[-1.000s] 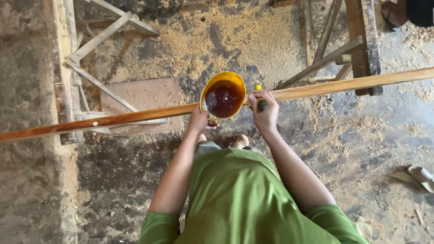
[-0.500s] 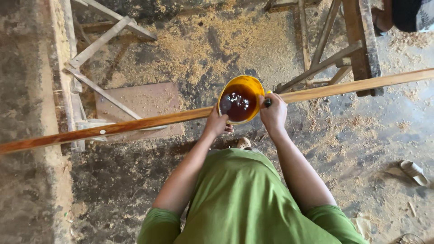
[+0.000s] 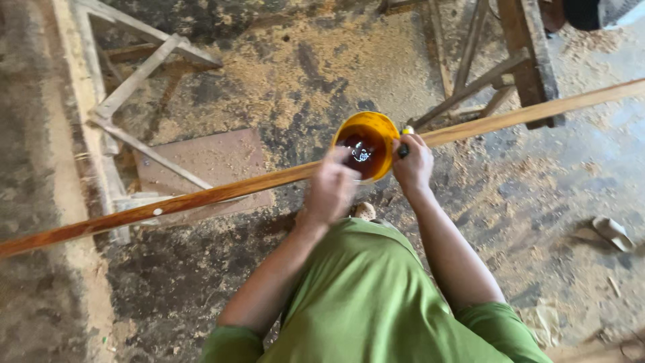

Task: The person applies a dark liquid finish to a wooden frame using a brush. They repeatedly dip the brush into a yellow container and stroke the finish along the frame's edges and corners.

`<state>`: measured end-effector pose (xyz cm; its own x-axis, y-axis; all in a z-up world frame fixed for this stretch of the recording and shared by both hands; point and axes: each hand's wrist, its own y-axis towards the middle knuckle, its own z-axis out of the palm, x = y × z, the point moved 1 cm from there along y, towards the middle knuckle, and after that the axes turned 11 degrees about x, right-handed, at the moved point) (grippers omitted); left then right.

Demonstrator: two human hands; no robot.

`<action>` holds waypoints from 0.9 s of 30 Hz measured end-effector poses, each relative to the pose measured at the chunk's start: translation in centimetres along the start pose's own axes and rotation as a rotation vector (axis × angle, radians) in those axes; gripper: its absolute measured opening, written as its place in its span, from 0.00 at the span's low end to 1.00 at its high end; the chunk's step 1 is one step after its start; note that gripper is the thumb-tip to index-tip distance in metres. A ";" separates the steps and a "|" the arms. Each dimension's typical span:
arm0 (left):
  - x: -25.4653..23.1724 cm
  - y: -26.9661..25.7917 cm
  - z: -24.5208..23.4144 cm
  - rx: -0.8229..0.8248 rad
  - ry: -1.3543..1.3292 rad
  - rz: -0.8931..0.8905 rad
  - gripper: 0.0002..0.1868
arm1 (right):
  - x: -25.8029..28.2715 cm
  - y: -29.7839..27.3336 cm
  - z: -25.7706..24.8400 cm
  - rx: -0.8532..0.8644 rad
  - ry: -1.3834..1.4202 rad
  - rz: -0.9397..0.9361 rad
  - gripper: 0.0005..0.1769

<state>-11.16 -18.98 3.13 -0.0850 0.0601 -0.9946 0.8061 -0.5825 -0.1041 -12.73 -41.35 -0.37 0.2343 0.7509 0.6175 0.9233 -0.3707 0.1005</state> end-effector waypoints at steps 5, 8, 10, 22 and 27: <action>0.2 4.3 5.0 0.147 0.045 -0.128 0.17 | -4.2 1.2 0.9 0.045 -0.212 -0.031 0.13; -0.9 6.8 6.1 0.141 0.081 -0.168 0.19 | -7.8 2.3 0.4 0.071 -0.240 -0.057 0.15; -1.5 8.0 4.2 0.133 0.095 -0.176 0.20 | -9.2 4.1 1.1 -0.013 -0.144 -0.208 0.13; -0.3 10.1 4.0 0.150 0.105 -0.218 0.25 | -14.4 5.9 2.5 -0.074 -0.016 -0.571 0.11; 0.3 9.7 3.3 0.153 0.112 -0.231 0.28 | -14.5 4.4 1.4 -0.024 -0.055 -0.410 0.11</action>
<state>-5.33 -27.27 1.81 -0.1839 0.2898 -0.9392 0.6749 -0.6575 -0.3350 -11.64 -53.13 -10.02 -0.1346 0.8669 0.4800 0.9362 -0.0474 0.3482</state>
